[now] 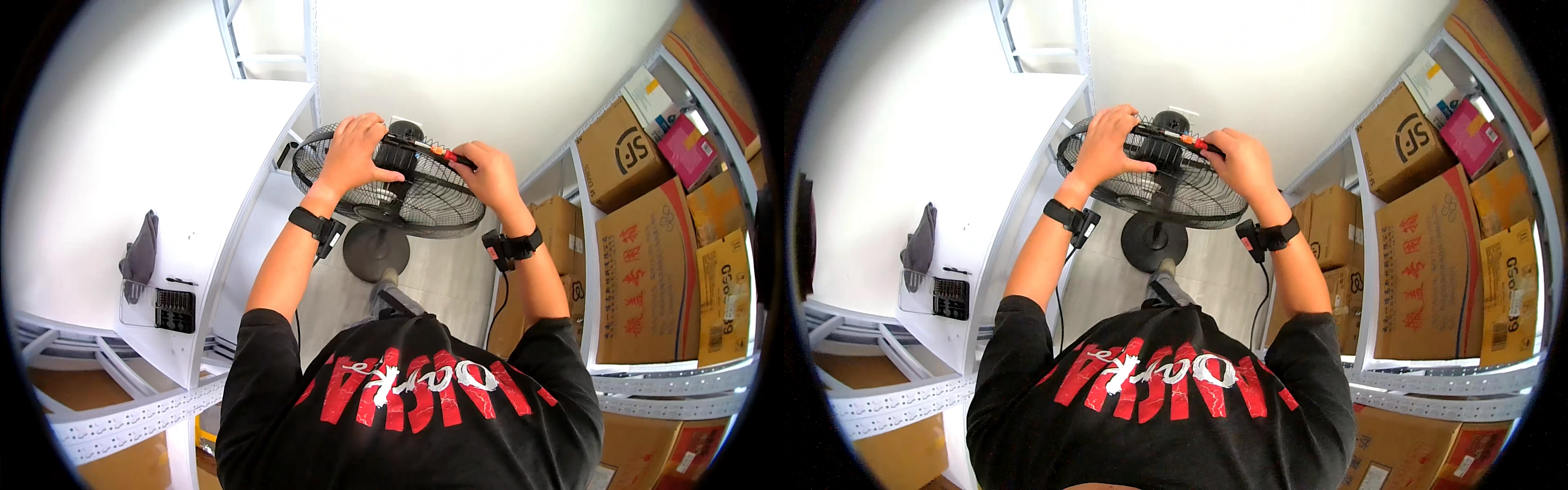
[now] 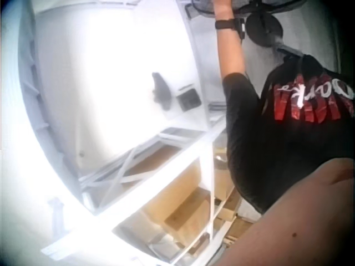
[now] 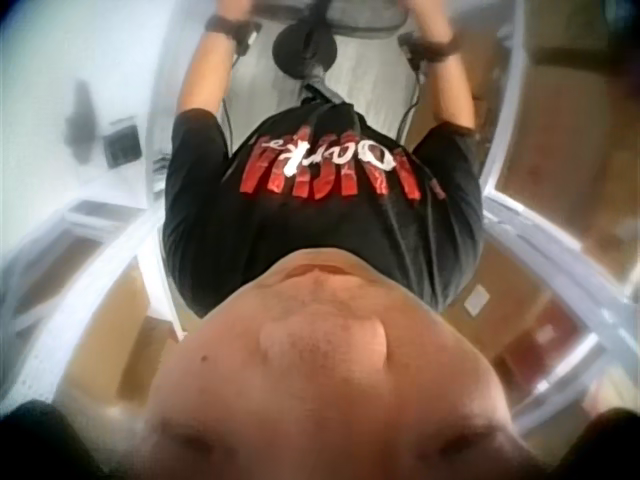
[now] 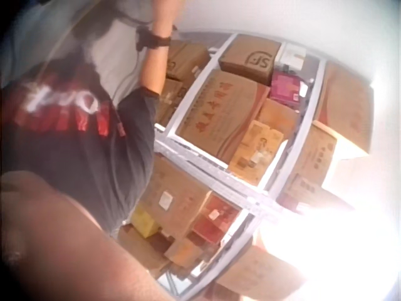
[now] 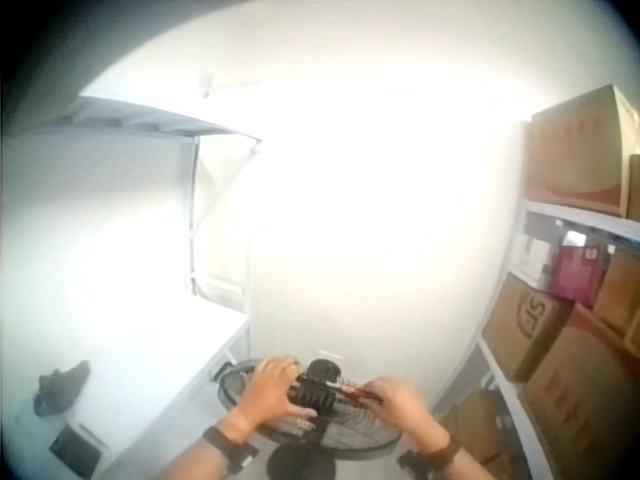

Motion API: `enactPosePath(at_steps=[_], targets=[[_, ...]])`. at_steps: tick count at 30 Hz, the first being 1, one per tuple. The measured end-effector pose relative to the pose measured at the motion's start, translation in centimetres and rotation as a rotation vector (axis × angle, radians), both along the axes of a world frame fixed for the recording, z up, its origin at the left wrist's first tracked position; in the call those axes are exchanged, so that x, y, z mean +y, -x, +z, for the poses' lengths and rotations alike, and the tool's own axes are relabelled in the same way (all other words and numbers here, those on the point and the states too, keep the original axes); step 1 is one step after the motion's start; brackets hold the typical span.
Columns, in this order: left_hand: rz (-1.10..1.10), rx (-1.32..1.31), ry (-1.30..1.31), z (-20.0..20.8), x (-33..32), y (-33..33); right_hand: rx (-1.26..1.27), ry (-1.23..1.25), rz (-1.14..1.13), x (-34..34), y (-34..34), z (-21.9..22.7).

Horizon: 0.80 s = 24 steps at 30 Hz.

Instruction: The person assembles a standing fan by attaching the front grille to the fan head using a screwdriver. They then place the screwdriver and screws into a toolkit and close it.

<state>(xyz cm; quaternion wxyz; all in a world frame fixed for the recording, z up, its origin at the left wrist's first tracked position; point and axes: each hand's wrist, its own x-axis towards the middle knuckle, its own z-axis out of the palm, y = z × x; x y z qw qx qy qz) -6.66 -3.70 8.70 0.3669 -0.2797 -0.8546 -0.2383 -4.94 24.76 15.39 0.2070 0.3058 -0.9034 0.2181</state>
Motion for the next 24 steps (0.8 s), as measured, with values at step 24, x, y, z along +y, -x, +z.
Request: enactPosePath(at_steps=[24], targets=[[0.314, -0.2, -0.039, -2.9, 2.7, -7.9, -1.215, 0.43, 0.122, 20.5, -8.0, -15.0]])
